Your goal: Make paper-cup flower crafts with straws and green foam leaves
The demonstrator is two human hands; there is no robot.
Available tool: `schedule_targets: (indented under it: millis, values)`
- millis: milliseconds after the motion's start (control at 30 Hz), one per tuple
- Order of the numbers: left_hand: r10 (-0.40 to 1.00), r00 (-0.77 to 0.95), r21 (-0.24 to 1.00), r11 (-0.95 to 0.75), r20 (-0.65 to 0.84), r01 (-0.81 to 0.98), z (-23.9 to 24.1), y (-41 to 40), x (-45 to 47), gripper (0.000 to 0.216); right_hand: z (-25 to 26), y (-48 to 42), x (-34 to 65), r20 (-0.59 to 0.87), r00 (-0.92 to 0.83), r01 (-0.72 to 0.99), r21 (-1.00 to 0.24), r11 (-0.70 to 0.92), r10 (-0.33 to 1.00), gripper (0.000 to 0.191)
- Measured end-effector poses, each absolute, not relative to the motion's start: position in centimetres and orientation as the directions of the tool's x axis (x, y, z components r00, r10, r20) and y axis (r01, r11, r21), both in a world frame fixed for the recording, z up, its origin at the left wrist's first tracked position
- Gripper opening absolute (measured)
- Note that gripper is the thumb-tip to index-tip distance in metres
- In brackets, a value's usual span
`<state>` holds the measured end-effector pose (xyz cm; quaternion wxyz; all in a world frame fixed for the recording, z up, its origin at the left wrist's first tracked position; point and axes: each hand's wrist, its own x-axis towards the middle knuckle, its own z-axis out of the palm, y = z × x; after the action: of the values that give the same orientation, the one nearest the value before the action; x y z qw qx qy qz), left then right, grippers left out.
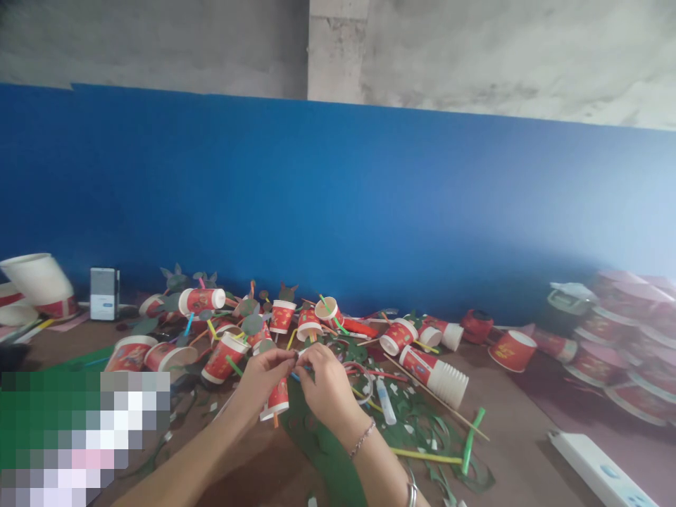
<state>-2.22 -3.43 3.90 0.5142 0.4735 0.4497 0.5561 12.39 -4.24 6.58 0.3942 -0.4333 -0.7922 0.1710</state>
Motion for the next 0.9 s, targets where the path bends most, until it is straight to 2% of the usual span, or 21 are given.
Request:
schedule_targets:
  millis: [167,333,433,533,667,800,900]
  values:
    - [1.000,-0.010,0.973,-0.009,0.007,-0.232,4.31,-3.78,-2.05,0.017,6.23,-4.18,12.24,0.472,-0.269,0.539,-0.649,0.537,0.840,0.009]
    - [1.000,0.007,0.967,0.011,-0.009,-0.256,4.55,-4.02,-1.99,0.017,5.86,-4.05,12.10,0.378,-0.171,0.424,-0.806,0.414,0.910,0.014]
    - [1.000,0.016,0.965,0.011,-0.007,-0.261,4.65,-4.08,-1.90,0.017,5.95,-3.99,12.18,0.323,-0.182,0.361,-0.856,0.369,0.929,0.017]
    - [1.000,0.026,0.976,-0.010,0.016,-0.219,4.67,-4.04,-1.86,0.016,6.18,-4.02,12.35,0.328,-0.219,0.323,-0.864,0.385,0.919,0.017]
    - [0.994,0.049,0.993,-0.095,0.098,-0.074,4.71,-4.01,-2.01,0.017,6.31,-3.99,12.39,0.337,-0.216,0.308,-0.867,0.391,0.917,0.019]
    - [0.985,0.033,0.985,-0.165,0.167,-0.047,4.77,-4.10,-2.20,0.021,6.12,-3.67,12.17,0.228,-0.201,0.205,-0.941,0.269,0.953,0.013]
    - [0.988,-0.012,0.985,-0.157,0.157,-0.067,4.73,-4.11,-2.24,0.022,6.12,-3.45,12.16,0.168,-0.201,0.117,-0.974,0.194,0.965,0.017]
